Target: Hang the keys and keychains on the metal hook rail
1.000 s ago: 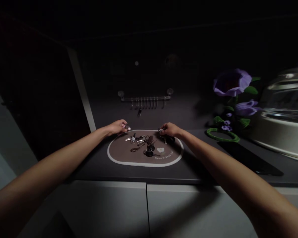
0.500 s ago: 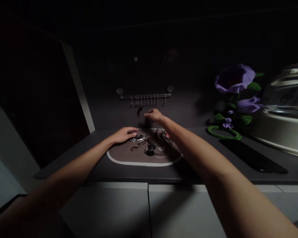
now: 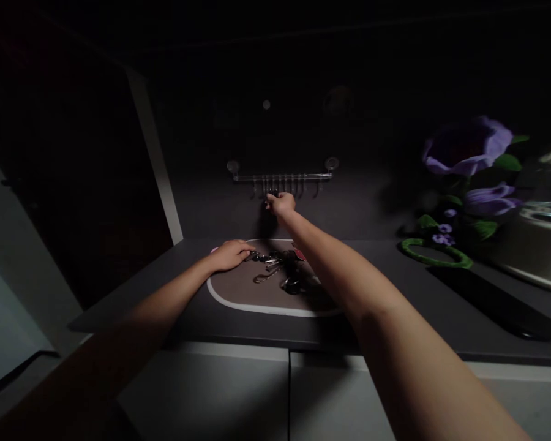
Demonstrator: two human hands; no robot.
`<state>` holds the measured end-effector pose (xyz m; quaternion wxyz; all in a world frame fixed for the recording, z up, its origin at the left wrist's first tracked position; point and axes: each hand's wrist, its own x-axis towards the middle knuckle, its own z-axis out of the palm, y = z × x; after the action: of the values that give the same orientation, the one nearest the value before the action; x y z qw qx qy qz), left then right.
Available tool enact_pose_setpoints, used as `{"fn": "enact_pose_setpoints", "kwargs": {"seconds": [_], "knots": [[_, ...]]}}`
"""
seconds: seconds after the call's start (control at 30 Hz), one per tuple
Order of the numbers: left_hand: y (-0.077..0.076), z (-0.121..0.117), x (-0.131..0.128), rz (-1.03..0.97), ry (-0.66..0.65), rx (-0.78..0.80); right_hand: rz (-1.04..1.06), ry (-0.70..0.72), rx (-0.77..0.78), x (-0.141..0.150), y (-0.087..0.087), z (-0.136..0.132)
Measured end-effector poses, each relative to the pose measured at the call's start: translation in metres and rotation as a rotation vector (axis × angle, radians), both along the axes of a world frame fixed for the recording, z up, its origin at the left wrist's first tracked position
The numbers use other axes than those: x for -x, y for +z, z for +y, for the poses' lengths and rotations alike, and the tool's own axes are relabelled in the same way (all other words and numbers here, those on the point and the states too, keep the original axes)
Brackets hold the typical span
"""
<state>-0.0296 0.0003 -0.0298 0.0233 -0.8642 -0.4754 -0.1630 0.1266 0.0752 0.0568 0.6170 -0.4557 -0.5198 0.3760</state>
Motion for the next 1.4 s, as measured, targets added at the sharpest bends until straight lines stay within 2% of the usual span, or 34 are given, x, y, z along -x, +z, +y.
{"fn": "enact_pose_setpoints", "kwargs": {"seconds": [0.13, 0.23, 0.3, 0.4, 0.5, 0.57, 0.63, 0.73, 0.83, 0.97, 1.07, 1.17, 1.23, 1.33, 1.4], "knots": [[0.0, -0.002, -0.001, -0.021, -0.033, -0.021, -0.011, 0.114, -0.068, -0.009, 0.017, -0.021], [-0.001, -0.003, -0.003, -0.062, -0.142, -0.012, -0.089, 0.212, -0.052, -0.018, 0.019, -0.037], [-0.002, -0.005, -0.006, -0.087, -0.201, 0.004, -0.147, 0.282, -0.008, -0.025, 0.012, -0.045], [0.0, -0.008, -0.008, -0.118, -0.178, 0.004, -0.236, 0.382, 0.055, -0.036, -0.006, -0.053], [0.002, -0.01, -0.009, -0.124, -0.109, -0.02, -0.486, 0.299, 0.114, -0.046, -0.028, -0.065], [0.002, -0.011, -0.009, -0.143, -0.075, -0.031, -0.72, 0.228, 0.073, -0.05, -0.042, -0.077], [0.002, -0.012, -0.009, -0.173, -0.047, -0.038, -0.929, 0.3, 0.009, -0.054, -0.056, -0.091], [0.001, -0.012, -0.01, -0.213, 0.0, -0.055, -1.129, 0.454, -0.104, -0.063, -0.071, -0.106], [0.003, -0.013, -0.009, -0.248, 0.036, -0.062, -1.193, 0.573, -0.145, -0.081, -0.075, -0.103], [0.01, -0.016, -0.009, -0.376, 0.106, -0.044, -1.339, 0.557, -0.141, -0.106, -0.069, -0.084], [0.019, -0.019, -0.011, -0.58, 0.119, 0.066, -1.331, 0.517, -0.151, -0.114, -0.061, -0.078], [0.036, -0.027, -0.016, -0.778, 0.044, 0.28, -1.207, 0.509, -0.126, -0.109, -0.045, -0.085], [0.053, -0.036, -0.019, -0.843, -0.052, 0.4, -1.017, 0.55, -0.081, -0.101, -0.029, -0.096], [0.081, -0.052, -0.024, -0.908, -0.257, 0.532, -0.618, 0.723, -0.052, -0.084, -0.005, -0.114], [0.097, -0.063, -0.028, -0.996, -0.354, 0.6, -0.386, 0.826, 0.034, -0.073, 0.005, -0.124]]}}
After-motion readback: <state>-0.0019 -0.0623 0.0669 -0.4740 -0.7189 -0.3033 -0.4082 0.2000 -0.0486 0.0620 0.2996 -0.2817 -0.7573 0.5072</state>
